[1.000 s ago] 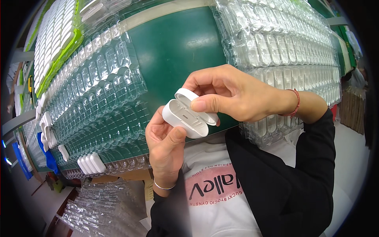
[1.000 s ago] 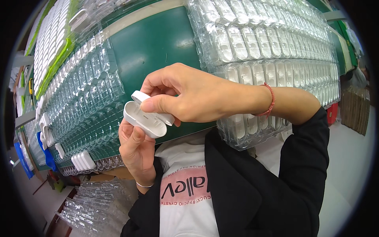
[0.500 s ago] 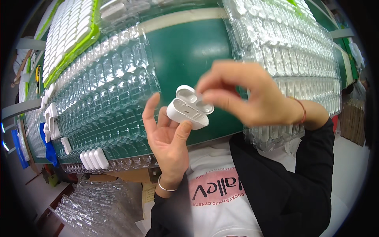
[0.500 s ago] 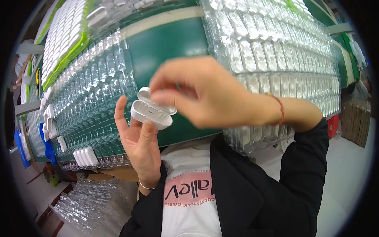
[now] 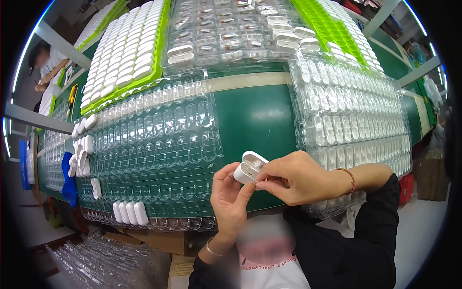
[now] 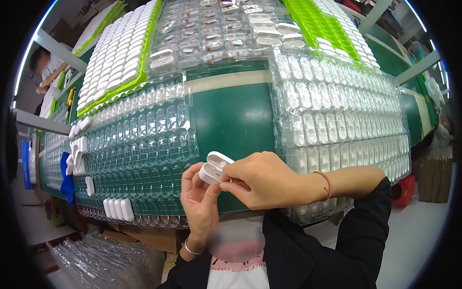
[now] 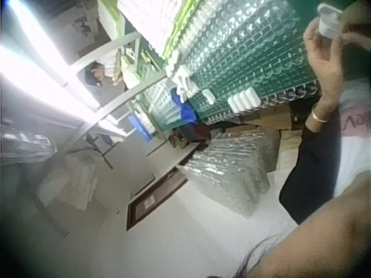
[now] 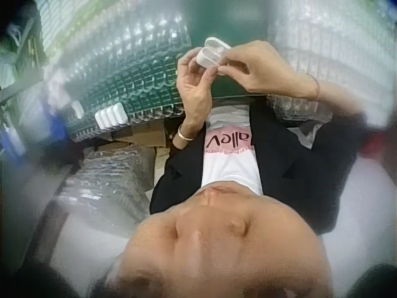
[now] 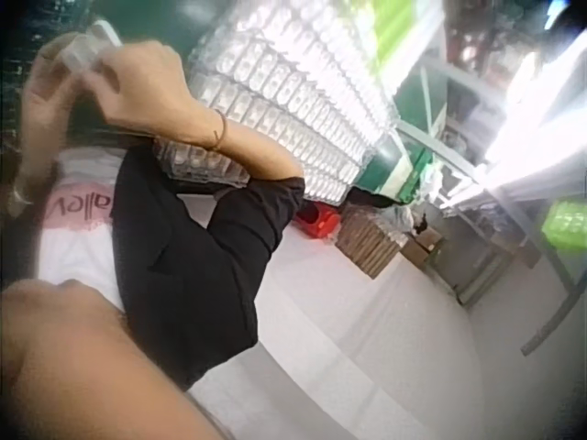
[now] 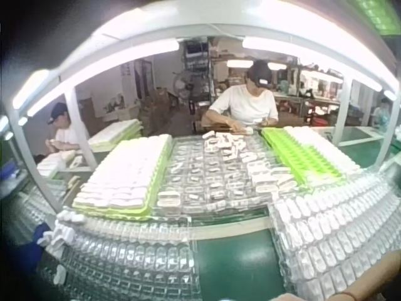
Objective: The person repeatedly picks up small white electronic components from a tray and places them into white charging cases. They then close the cases and place them into a green plastic tray on the table. The process is repeated continuously throughout the video.
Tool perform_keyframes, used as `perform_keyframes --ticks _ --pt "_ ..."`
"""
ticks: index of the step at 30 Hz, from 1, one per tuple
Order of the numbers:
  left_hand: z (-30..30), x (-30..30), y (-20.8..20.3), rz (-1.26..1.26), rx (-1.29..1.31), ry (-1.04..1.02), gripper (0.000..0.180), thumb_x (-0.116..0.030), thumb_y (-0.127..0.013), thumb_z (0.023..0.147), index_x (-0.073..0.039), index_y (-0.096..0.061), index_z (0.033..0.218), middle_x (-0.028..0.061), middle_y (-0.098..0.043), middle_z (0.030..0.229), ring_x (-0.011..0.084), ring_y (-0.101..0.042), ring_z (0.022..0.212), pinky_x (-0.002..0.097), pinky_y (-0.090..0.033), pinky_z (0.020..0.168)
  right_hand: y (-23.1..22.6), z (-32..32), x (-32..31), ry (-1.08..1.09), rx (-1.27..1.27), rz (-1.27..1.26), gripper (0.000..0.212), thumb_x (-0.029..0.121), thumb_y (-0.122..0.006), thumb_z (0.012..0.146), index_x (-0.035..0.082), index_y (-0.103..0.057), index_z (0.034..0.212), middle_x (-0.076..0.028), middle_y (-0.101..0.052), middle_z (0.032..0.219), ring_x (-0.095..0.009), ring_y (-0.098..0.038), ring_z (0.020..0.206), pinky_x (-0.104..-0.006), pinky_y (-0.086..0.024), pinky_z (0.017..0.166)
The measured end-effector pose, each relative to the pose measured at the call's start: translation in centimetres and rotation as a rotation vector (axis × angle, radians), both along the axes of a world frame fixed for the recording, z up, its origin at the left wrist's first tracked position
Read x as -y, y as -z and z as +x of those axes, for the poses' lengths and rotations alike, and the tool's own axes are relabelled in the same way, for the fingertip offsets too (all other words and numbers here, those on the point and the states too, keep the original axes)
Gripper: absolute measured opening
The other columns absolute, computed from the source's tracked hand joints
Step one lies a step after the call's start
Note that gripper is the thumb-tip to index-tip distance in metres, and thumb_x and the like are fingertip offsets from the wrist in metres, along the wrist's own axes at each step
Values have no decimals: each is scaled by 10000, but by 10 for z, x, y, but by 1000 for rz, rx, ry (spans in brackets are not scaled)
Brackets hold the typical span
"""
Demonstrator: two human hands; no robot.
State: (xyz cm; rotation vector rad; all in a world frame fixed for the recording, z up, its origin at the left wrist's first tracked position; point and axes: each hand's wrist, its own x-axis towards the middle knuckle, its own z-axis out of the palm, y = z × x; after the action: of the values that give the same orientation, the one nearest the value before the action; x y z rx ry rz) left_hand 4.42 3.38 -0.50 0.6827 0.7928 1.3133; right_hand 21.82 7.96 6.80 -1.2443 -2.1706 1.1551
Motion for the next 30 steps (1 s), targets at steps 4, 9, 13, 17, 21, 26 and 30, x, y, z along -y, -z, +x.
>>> perform_keyframes --ticks 4,9,13,17,21,26,30 --pt "-6 5 4 22 -52 -1 471 64 -654 889 8 -457 1313 123 -563 1210 201 -571 1136 340 -501 960 2 -3 0 -18 15 14 114 164 -678 839 59 -671 795 -92 -617 609 -282 -622 541 -380 -453 500" --pt "-9 4 -6 443 -826 -169 820 -35 -863 683 24 -436 1381 197 -503 1265 285 -539 1154 387 -513 938 1 -7 -7 -14 27 80 121 159 -677 827 62 -653 758 -91 -620 608 -290 -622 530 -387 -451 487" --pt "-8 4 -8 582 -1208 -297 800 -70 -886 632 62 -498 1319 212 -520 1243 342 -551 1110 409 -472 892 0 -17 -8 -80 73 195 102 144 -686 819 64 -639 775 -69 -609 610 -264 -605 511 -362 -439 463" --pt "-18 -3 -11 594 -1191 -324 777 -42 -880 617 53 -518 1298 193 -543 1217 306 -585 1047 371 -523 831 2 -26 -9 -124 109 305 107 147 -695 818 75 -621 790 -53 -609 621 -257 -600 512 -358 -437 461" --pt "-27 -9 -21 616 -1217 -286 752 -45 -886 610 47 -544 1273 189 -551 1206 304 -597 1035 360 -540 804 -7 -33 -21 -189 101 151 170 151 -629 824 37 -562 717 -130 -599 603 -346 -594 521 -426 -420 454" --pt "-41 -18 -31 590 -1178 -194 739 -40 -885 613 36 -556 1270 187 -552 1205 300 -608 1034 342 -558 775 -14 -42 -38 -246 96 113 149 167 -660 831 64 -586 752 -80 -594 585 -294 -604 522 -388 -427 456" --pt "-53 -28 -32 575 -1173 -125 746 -33 -886 610 31 -555 1276 183 -553 1219 295 -609 1047 340 -566 769 -17 -52 -47 -259 168 74 165 177 -671 846 81 -588 741 -58 -598 585 -271 -614 537 -367 -439 465"
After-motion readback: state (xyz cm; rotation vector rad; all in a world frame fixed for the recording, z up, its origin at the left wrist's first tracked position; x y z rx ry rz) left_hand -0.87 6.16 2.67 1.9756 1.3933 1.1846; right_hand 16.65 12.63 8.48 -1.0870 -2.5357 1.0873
